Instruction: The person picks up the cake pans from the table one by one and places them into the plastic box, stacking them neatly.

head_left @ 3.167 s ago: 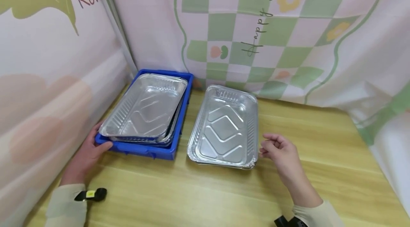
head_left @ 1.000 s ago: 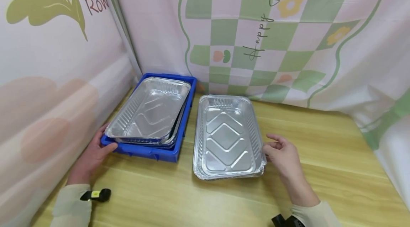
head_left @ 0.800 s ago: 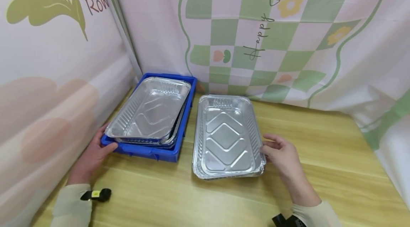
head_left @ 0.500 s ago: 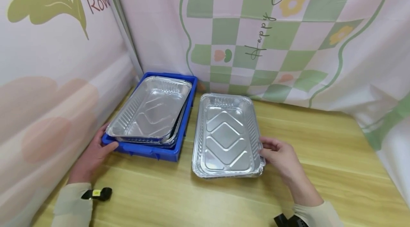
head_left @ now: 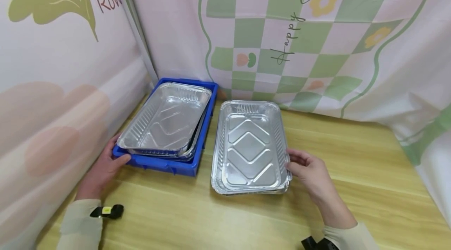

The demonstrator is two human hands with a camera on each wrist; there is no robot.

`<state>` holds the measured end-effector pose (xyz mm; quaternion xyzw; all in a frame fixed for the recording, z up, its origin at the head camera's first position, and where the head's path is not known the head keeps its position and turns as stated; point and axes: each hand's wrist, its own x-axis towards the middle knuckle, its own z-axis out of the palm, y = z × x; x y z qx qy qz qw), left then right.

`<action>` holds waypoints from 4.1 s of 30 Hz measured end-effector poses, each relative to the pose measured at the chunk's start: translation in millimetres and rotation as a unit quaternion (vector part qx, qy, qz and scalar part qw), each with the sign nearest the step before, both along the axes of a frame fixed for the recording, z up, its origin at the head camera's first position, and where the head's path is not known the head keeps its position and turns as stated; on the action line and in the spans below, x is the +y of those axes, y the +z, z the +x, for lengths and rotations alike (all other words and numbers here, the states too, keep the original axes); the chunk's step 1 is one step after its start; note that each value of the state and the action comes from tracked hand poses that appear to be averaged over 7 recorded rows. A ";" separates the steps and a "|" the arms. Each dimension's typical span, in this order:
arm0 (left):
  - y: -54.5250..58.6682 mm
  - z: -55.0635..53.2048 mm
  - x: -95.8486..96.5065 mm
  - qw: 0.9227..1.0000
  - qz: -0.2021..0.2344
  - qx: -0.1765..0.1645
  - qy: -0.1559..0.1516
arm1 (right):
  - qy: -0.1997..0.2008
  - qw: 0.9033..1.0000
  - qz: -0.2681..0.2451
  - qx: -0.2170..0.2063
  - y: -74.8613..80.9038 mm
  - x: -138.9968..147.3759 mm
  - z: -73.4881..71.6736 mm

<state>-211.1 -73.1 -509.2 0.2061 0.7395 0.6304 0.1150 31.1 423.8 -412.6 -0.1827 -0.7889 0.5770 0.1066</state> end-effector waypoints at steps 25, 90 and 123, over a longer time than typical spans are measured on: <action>2.9 -2.7 -2.7 1.000 0.024 0.006 -0.007 | -0.033 0.998 -0.051 0.021 17.4 -2.0 2.6; 7.0 -4.7 -2.6 0.999 -0.036 -0.005 0.001 | 0.041 0.975 -0.148 0.160 93.7 -54.3 -50.8; 4.8 -6.2 -3.4 0.999 -0.039 -0.005 0.002 | 0.033 0.975 -0.167 0.141 93.5 -136.4 -117.5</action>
